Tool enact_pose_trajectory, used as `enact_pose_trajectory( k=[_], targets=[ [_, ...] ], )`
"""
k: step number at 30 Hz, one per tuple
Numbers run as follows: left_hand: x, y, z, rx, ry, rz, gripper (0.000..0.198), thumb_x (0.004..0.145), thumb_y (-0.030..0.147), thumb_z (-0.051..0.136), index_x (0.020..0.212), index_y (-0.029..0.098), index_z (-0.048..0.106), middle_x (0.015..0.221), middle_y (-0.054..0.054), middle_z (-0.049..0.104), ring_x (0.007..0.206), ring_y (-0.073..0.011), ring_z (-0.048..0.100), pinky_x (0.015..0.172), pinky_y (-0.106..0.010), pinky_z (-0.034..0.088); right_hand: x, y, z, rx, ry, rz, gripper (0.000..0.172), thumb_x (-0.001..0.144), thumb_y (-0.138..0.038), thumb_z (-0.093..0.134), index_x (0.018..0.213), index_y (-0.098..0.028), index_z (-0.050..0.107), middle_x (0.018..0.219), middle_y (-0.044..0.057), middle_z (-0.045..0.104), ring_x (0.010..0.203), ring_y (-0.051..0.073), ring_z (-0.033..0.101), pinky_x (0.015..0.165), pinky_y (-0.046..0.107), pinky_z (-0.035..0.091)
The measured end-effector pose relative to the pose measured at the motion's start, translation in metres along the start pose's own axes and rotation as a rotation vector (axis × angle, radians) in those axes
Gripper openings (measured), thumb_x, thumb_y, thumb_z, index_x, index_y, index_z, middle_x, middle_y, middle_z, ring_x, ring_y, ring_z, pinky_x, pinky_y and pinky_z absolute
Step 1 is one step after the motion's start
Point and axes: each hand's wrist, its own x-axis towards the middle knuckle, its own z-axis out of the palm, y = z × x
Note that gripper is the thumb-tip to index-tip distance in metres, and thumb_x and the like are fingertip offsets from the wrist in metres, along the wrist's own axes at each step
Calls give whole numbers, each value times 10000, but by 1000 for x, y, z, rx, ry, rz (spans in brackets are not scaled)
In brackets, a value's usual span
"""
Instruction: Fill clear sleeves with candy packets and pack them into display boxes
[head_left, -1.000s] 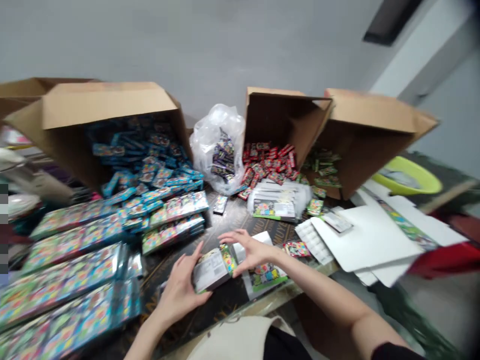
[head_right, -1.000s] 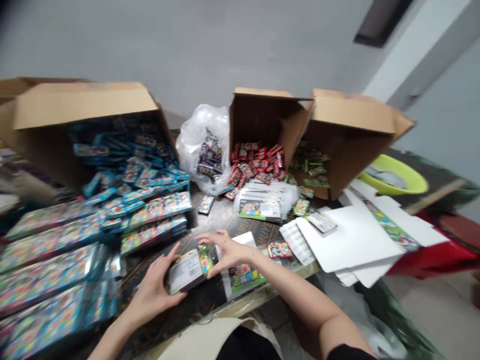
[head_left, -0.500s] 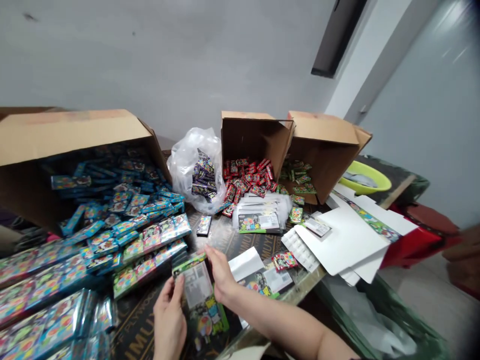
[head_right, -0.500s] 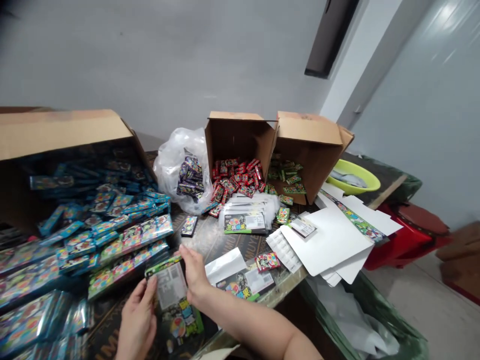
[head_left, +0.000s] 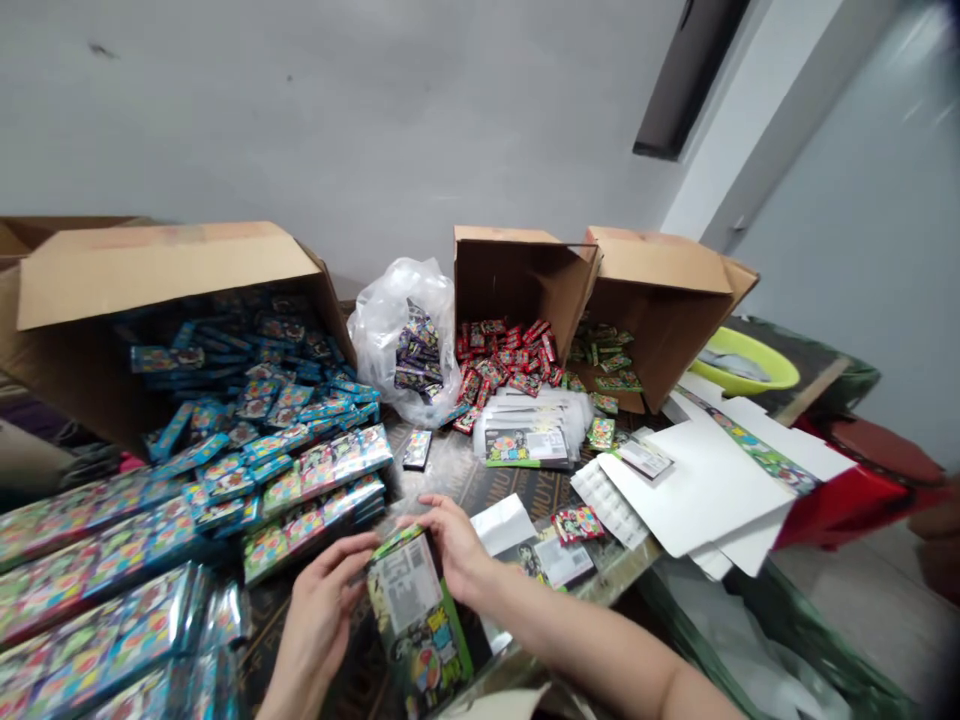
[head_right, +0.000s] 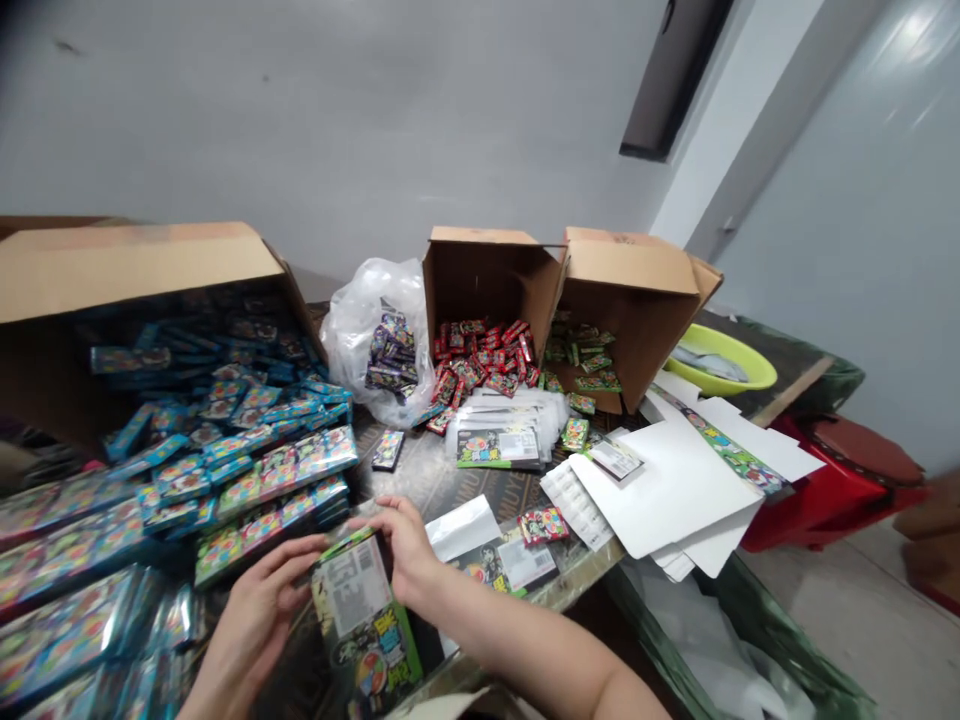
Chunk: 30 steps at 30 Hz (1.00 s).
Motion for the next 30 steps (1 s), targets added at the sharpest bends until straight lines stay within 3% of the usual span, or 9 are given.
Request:
enact_pose_trajectory(
  k=[5, 8, 12, 16, 19, 25, 30],
  targets=[
    [-7, 8, 0, 284, -124, 245, 126, 566, 202, 679, 658, 117, 667, 657, -33, 664, 616, -140, 577, 602, -229, 428, 4, -11, -3, -173, -74, 49, 139, 494, -102, 523, 620, -157, 546, 601, -2, 637, 578, 154, 565, 615, 293, 433],
    [-12, 7, 2, 336, -151, 289, 166, 620, 279, 672, 623, 113, 664, 595, -20, 642, 574, -129, 553, 576, -228, 409, 1, -13, -9, -211, -128, 37, 92, 503, -86, 543, 553, -152, 581, 653, 15, 661, 624, 154, 569, 641, 278, 427],
    [-13, 6, 1, 314, -135, 272, 194, 589, 286, 717, 627, 104, 659, 577, -18, 636, 540, -116, 541, 568, -232, 409, -6, -15, -19, -382, -228, -176, 94, 629, -189, 598, 656, -148, 678, 746, 47, 681, 714, 169, 586, 686, 277, 425],
    [-16, 6, 0, 282, -188, 292, 219, 622, 279, 701, 764, 113, 685, 684, -37, 666, 624, -134, 579, 630, -248, 437, -10, -15, -23, -569, -213, -276, 177, 672, -319, 664, 674, -145, 694, 683, 42, 673, 646, 148, 573, 640, 262, 423],
    [-20, 8, -2, 332, -229, 407, 209, 687, 285, 649, 818, 131, 699, 778, -56, 668, 730, -159, 597, 696, -267, 450, -13, -18, -23, -661, -244, -319, 213, 681, -354, 669, 737, -151, 699, 720, 37, 679, 656, 144, 577, 646, 263, 432],
    [-34, 16, -15, 576, -320, 696, 188, 763, 189, 528, 824, 165, 705, 843, -82, 663, 800, -175, 608, 729, -302, 474, -24, -28, -29, -772, -418, -366, 262, 757, -386, 594, 906, -197, 696, 900, 54, 687, 880, 196, 602, 822, 337, 439],
    [-47, 17, -21, 852, -425, 921, 173, 755, 224, 539, 769, 179, 705, 925, -95, 663, 812, -177, 601, 741, -308, 475, -30, -33, -30, -881, -443, -469, 165, 746, -333, 616, 724, -207, 720, 873, 59, 690, 827, 207, 621, 770, 344, 470]
  ],
)
